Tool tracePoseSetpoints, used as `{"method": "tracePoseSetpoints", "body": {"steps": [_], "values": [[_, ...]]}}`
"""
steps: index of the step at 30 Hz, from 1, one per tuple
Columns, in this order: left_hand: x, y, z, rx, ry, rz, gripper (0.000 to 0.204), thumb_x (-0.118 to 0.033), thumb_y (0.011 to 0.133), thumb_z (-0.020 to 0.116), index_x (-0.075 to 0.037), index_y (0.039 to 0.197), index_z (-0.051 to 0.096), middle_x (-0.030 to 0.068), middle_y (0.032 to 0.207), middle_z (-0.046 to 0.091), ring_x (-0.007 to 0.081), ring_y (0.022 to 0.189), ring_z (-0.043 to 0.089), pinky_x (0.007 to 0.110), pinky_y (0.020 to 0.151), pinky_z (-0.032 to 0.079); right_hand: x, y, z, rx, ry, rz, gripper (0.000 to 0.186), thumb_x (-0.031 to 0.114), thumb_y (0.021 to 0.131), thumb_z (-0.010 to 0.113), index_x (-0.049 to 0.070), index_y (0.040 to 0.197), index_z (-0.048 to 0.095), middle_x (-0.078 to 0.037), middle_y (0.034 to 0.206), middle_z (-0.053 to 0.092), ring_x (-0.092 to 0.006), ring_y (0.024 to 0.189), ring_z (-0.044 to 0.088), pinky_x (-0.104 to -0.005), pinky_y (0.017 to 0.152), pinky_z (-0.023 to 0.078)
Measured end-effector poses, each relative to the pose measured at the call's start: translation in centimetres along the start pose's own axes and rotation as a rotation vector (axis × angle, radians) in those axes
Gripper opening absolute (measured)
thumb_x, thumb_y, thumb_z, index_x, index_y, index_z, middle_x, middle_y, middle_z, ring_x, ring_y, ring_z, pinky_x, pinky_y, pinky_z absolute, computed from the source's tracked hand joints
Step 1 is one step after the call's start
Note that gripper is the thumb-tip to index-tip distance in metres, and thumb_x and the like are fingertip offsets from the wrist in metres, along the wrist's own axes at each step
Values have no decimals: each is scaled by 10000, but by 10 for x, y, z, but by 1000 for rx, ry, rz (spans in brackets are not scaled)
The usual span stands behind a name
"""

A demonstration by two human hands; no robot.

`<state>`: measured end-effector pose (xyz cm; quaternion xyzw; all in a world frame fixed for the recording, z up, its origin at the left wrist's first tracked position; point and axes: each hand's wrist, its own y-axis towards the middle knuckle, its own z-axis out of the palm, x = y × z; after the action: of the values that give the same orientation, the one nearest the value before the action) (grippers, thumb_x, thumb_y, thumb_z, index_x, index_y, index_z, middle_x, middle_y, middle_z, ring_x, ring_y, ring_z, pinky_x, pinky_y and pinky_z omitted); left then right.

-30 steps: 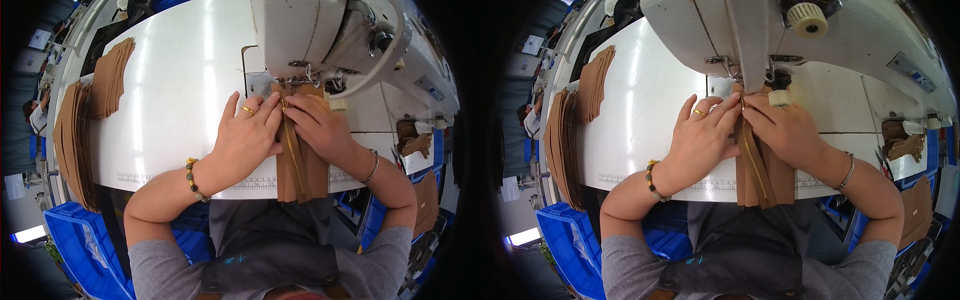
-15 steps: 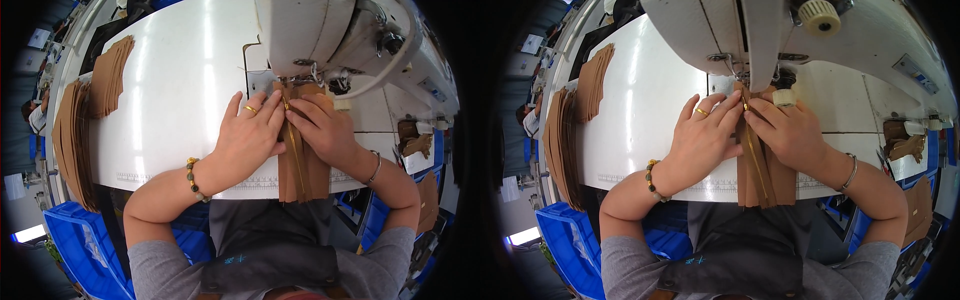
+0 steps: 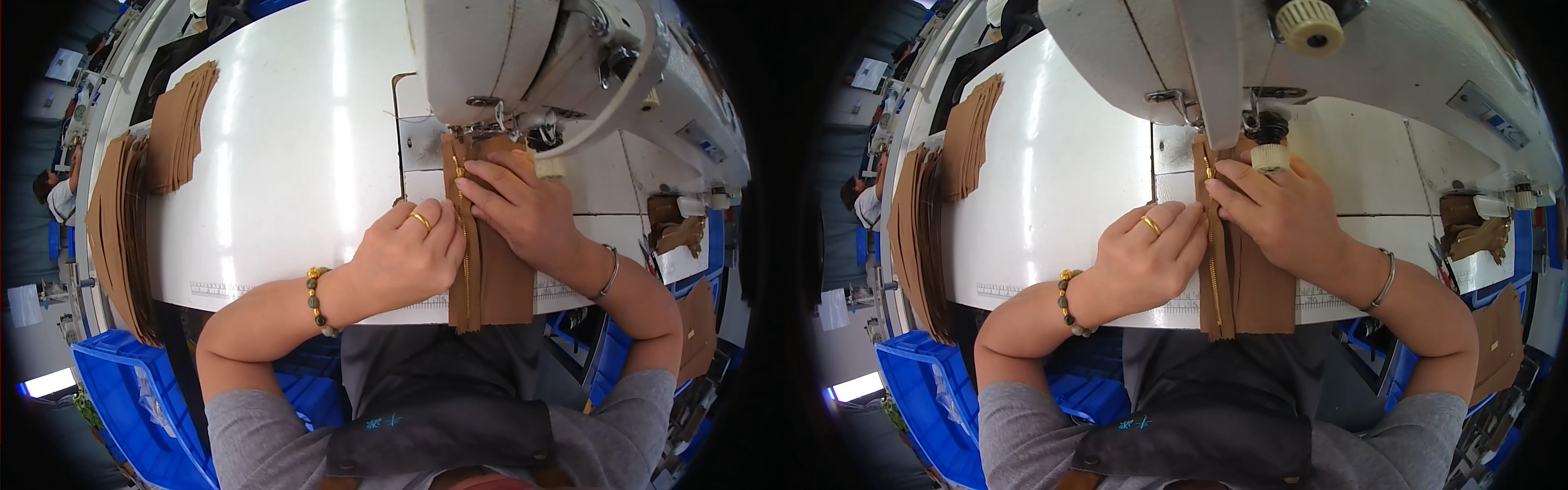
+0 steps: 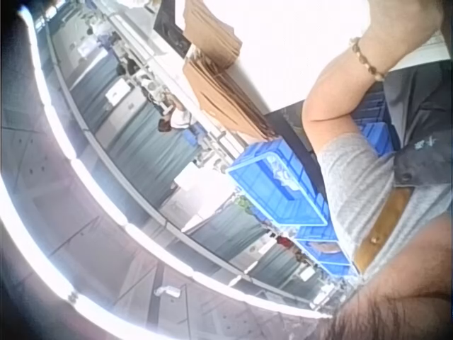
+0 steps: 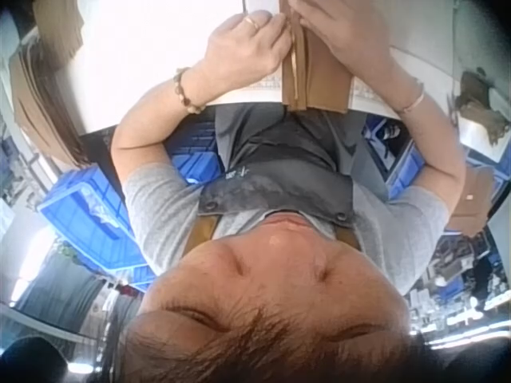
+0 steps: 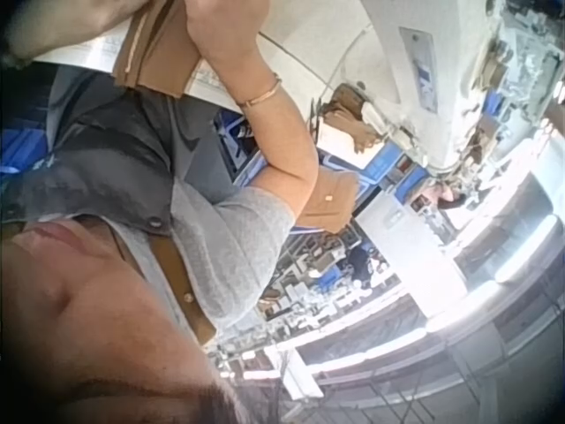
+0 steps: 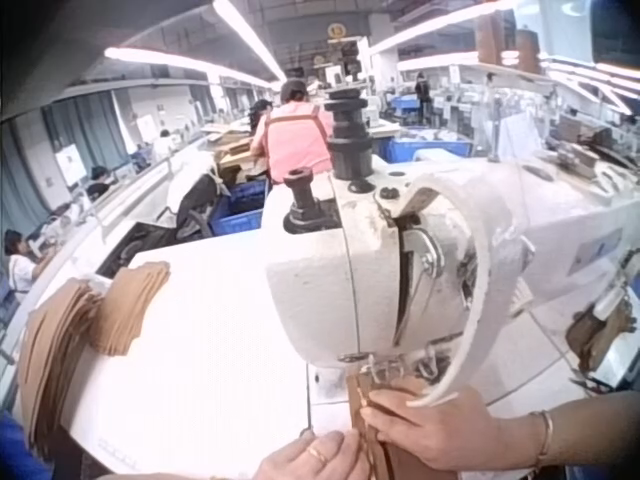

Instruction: The recorder is sewing zippers onto leather components using an industrial sewing machine.

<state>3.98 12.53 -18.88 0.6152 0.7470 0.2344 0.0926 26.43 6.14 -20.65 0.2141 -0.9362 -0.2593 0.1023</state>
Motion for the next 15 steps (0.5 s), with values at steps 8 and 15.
{"method": "tracePoseSetpoints", "body": {"steps": [8,15], "values": [[1,1,1,-11,-7,18,248,-99,707,709,-7,932,757,111,1048,732,199,942,698,302,743,597,2,2,-1,3,-21,-3,335,257,856,757,92,1148,763,-65,1229,722,-214,879,689,-368,759,527],[1,10,1,47,-101,-138,273,-108,731,711,-25,991,716,67,1058,717,203,932,696,298,733,590,6,5,-6,26,-110,-60,312,162,856,697,52,1142,749,-92,1210,708,-235,968,696,-367,772,528]]}}
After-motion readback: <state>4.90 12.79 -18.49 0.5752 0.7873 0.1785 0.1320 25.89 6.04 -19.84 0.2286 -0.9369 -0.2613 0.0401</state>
